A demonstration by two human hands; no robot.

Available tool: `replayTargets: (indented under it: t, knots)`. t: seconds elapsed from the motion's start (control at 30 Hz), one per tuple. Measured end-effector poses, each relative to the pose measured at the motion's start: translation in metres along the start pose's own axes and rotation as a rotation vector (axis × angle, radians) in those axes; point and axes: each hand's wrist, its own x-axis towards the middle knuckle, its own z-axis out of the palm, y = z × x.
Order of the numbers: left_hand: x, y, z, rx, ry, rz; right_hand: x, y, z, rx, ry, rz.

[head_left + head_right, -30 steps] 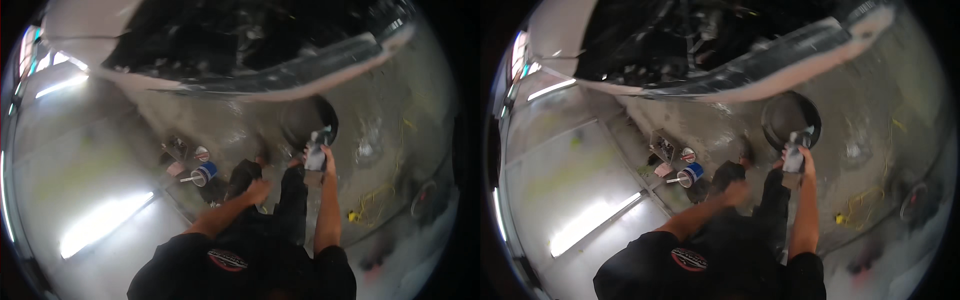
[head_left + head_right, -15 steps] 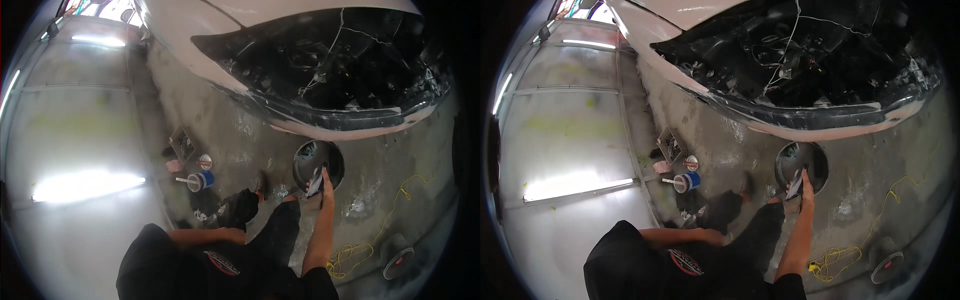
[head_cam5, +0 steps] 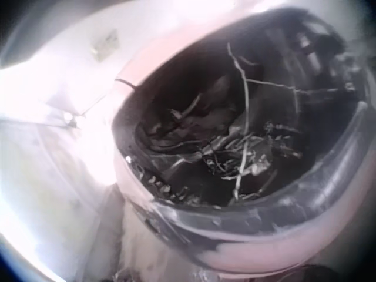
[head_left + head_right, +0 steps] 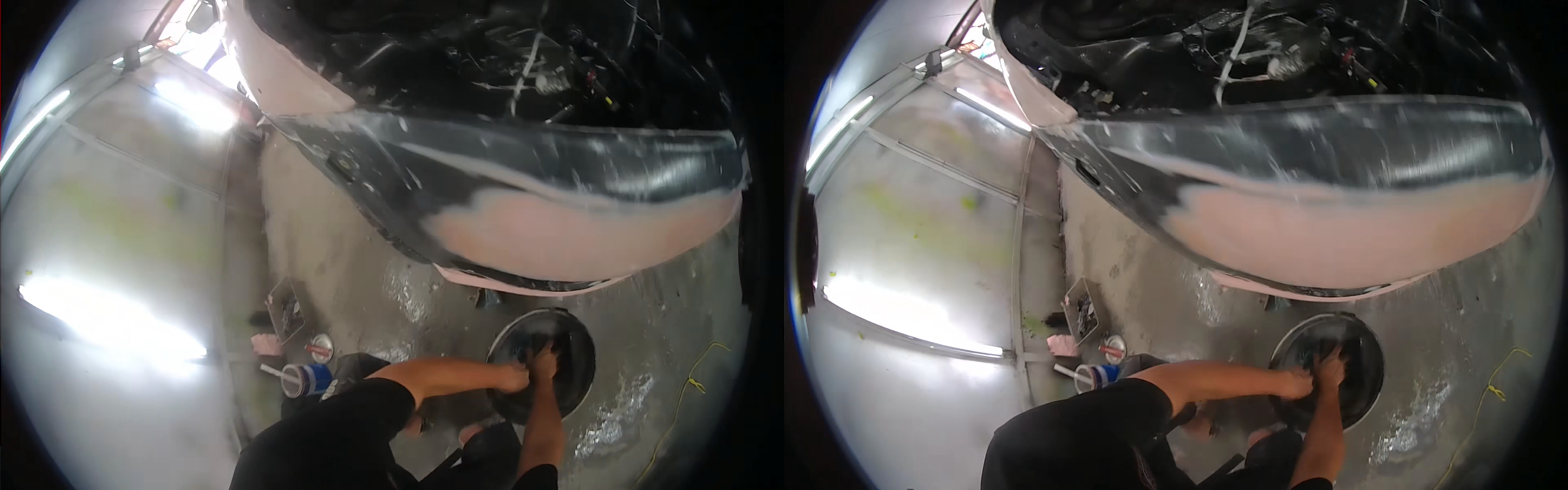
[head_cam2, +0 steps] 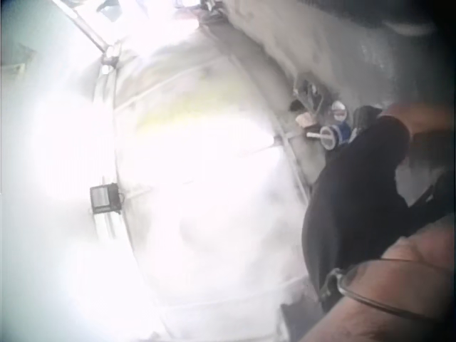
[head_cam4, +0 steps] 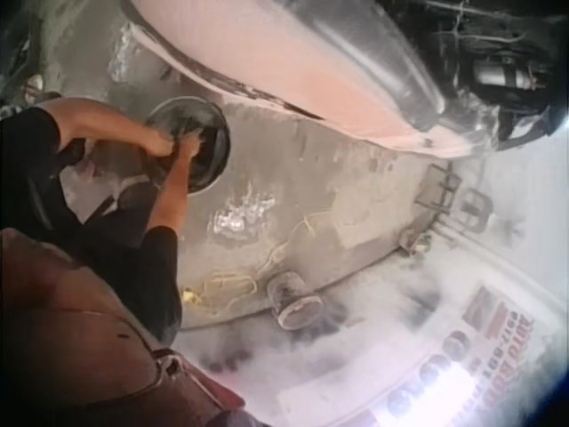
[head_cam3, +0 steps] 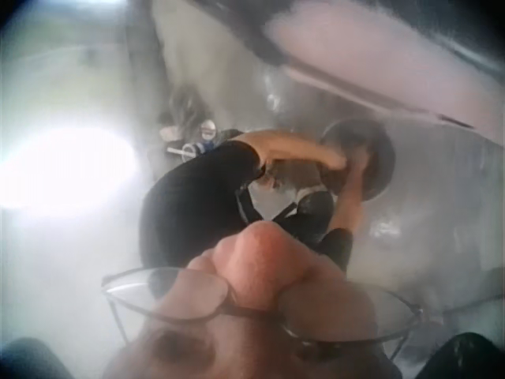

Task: The person sands the front fender and bumper of a vehicle using a sanding block, wiping the surface with a cloth and touching it by hand, and dips the sanding block into a bucket of water.

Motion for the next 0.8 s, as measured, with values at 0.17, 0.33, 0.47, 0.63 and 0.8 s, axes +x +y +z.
replayTargets:
  t: [0.17,0.33,0.47,0.63,0.8]
  knots:
    - [0.124,0.003,0.041,0.065,-0.175,0.033,0.024,0.076,0.029,-0.216,-0.124,0.117]
    - [0.162,-0.099,0.136,-0.009,0.044,-0.227,0.052,0.017,0.032,-0.206,-0.114,-0.145]
    - [0.153,-0.026,0.091,-0.131,0.135,0.026,0.067,0.093,0.034,-0.256,-0.142,-0.075]
    - [0.013,-0.028,-0.107,0.031,0.303,0.512,0.078,0.119,0.038,-0.156,-0.181,-0.134]
    - [-0.243,-0.022,-0.342,0.439,0.831,0.389,0.007,0.047,-0.011,0.084,-0.242,0.041]
